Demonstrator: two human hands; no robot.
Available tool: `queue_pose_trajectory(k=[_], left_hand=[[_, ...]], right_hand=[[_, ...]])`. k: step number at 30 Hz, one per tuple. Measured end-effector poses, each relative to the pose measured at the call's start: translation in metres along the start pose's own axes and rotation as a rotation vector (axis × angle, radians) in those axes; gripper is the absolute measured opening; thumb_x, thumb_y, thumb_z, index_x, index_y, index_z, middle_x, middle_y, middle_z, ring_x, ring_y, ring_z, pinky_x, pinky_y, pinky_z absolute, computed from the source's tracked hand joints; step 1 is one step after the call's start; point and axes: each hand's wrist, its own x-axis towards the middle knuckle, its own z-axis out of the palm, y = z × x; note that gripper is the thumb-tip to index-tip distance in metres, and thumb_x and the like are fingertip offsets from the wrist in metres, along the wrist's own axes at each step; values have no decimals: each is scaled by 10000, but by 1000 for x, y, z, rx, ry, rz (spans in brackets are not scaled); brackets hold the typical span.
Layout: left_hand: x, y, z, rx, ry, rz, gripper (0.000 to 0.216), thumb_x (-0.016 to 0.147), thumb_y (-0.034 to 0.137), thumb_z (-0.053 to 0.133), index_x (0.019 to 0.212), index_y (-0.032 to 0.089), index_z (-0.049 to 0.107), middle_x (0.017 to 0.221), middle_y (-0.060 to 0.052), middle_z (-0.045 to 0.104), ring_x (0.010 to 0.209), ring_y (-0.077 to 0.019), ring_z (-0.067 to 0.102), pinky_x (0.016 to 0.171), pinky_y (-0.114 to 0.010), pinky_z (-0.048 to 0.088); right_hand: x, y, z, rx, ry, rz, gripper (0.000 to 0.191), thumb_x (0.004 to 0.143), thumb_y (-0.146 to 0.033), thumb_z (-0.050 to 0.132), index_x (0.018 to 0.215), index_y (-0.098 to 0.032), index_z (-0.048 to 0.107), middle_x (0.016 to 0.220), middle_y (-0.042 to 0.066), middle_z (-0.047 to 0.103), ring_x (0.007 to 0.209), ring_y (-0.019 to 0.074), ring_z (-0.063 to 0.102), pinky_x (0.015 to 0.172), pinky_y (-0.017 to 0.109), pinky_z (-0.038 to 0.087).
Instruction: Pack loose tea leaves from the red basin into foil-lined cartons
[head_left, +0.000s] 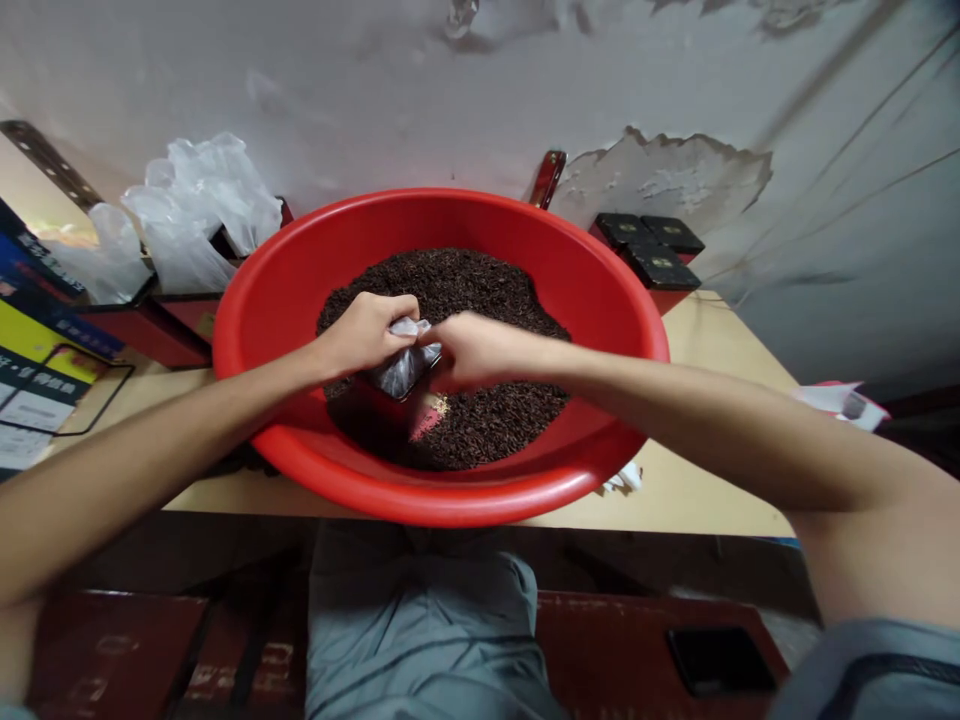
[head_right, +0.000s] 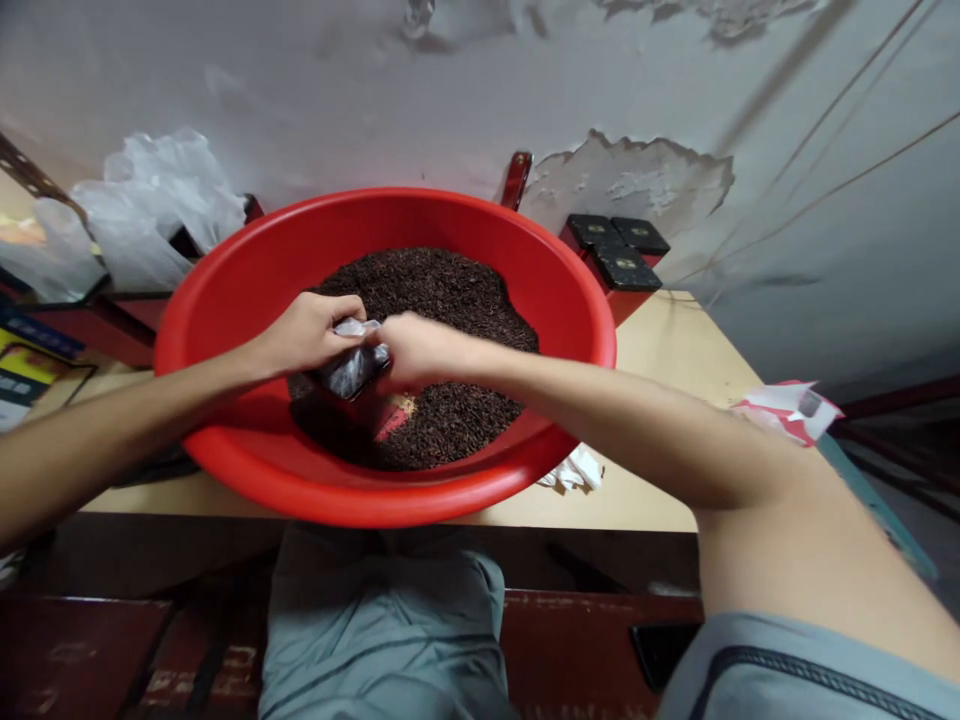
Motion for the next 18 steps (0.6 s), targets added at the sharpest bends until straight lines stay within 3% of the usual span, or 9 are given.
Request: queue_pose_trajectory(k=[1, 2, 3, 6, 9, 14, 18], left_hand=[[-1, -3, 0, -17, 6, 3, 178, 847, 329, 630, 751, 179, 631, 636, 36, 603, 606, -119, 508, 617, -241, 373], [-2, -5, 1, -32, 15, 7, 206, 863, 356, 629, 754, 180, 628, 635, 37, 601, 608, -119, 514, 617, -241, 375], [-3, -7, 2, -43, 24, 14, 226, 874, 375, 628, 758, 181, 627, 639, 36, 608, 611, -121, 522, 618, -241, 378], [-5, -10, 5, -36, 51, 47, 225, 879, 371, 627, 757, 181, 633, 673, 19, 650, 625, -127, 553, 621, -246, 384], [-5, -12, 7, 7, 75, 85, 203, 878, 341, 636, 755, 180, 650, 693, 5, 682, 630, -131, 567, 627, -249, 398], [-3, -10, 4, 71, 56, 166, 157, 872, 271, 630, 762, 169, 676, 735, -16, 721, 665, -145, 619, 653, -251, 438], [-4, -6, 3, 97, 35, 160, 106, 832, 181, 609, 785, 160, 701, 752, -23, 735, 683, -149, 640, 666, -248, 441]], right_hand=[[6, 7, -14, -197, 148, 42, 394, 786, -189, 787, 1167, -95, 752, 976, 112, 792, 894, 240, 739, 818, 325, 565], [12, 16, -26, -286, 184, 28, 471, 752, -206, 816, 1206, -105, 743, 1076, 121, 789, 986, 257, 737, 875, 332, 560], [19, 25, -36, -320, 166, -30, 672, 706, -218, 852, 1347, -111, 681, 1209, 136, 765, 1089, 270, 720, 928, 336, 554], [43, 48, -43, -284, -17, -264, 1244, 645, -253, 895, 1692, -125, 237, 1564, 186, 564, 1368, 270, 592, 1090, 349, 495], [62, 61, -33, -232, -53, -399, 1391, 668, -312, 895, 1722, -146, 2, 1634, 189, 486, 1441, 272, 534, 1169, 382, 438], [63, 58, -19, -299, 61, -409, 1427, 643, -441, 920, 1718, -128, 35, 1593, 221, 520, 1397, 353, 561, 1167, 480, 446], [34, 30, 10, -417, 267, -140, 1358, 633, -484, 930, 1694, -74, 188, 1567, 297, 497, 1417, 453, 508, 1161, 610, 405]])
